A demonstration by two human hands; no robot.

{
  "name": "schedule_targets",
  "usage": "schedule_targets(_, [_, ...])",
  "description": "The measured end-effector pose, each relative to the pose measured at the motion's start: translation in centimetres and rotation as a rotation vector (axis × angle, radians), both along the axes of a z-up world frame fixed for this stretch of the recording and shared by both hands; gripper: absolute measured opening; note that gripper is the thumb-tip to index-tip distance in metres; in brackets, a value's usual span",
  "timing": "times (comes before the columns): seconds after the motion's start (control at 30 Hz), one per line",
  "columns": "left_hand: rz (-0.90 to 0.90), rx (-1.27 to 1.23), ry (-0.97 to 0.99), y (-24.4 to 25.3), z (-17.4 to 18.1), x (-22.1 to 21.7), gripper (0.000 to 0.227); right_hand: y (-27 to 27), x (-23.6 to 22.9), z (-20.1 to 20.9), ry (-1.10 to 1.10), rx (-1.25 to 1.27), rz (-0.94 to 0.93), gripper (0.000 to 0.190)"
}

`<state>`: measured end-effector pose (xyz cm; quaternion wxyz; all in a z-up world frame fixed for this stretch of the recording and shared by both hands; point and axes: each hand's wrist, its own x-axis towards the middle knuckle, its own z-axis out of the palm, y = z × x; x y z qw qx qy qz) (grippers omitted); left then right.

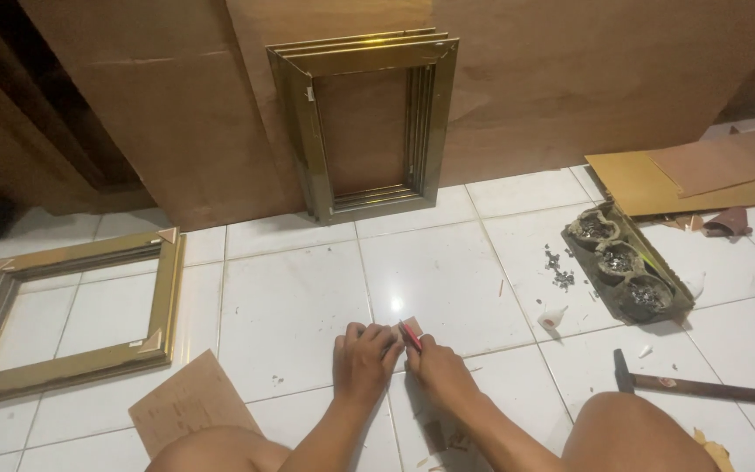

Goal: Cutting small pieces of cardboard using a utility knife on a tiled floor in a workshop environment.

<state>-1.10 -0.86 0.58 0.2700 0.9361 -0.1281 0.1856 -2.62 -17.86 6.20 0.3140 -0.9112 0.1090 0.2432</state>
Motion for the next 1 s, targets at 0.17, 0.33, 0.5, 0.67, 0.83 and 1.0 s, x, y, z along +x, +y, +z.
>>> schedule_targets(0.17, [0.032, 0.025, 0.02, 0.0, 0.1, 0.4, 0.023, 0.2, 0.8, -0.2, 0.018, -0.015, 0.024, 0.049])
schedule_targets(0.33, [0.047, 0.005, 0.051, -0.1, -0.2, 0.6, 0.021, 0.3, 1.2, 0.1, 0.048, -0.026, 0.032, 0.047])
schedule_targets(0.5, [0.089, 0.033, 0.077, -0.3, -0.1, 0.4, 0.031, -0.2, 0.1, -2.0, 0.058, -0.073, 0.006, 0.055])
schedule_targets(0.67, [0.092, 0.084, 0.064, -0.4, -0.5, 0.8, 0.03, -0.2, -2.5, 1.2, 0.128, -0.059, -0.043, 0.053])
schedule_targets(0.83, [0.085, 0.005, 0.216, -0.6, 0.7, 0.1, 0.02, -1.2, -4.8, 3.4, 0.049, 0.041, -0.136, 0.052])
schedule_targets(1.0, [0.031, -0.641, 0.712, 0.2, 5.5, -2.1, 0.036, -2.5, -2.7, 5.0, -0.289, 0.158, -0.211, 0.044])
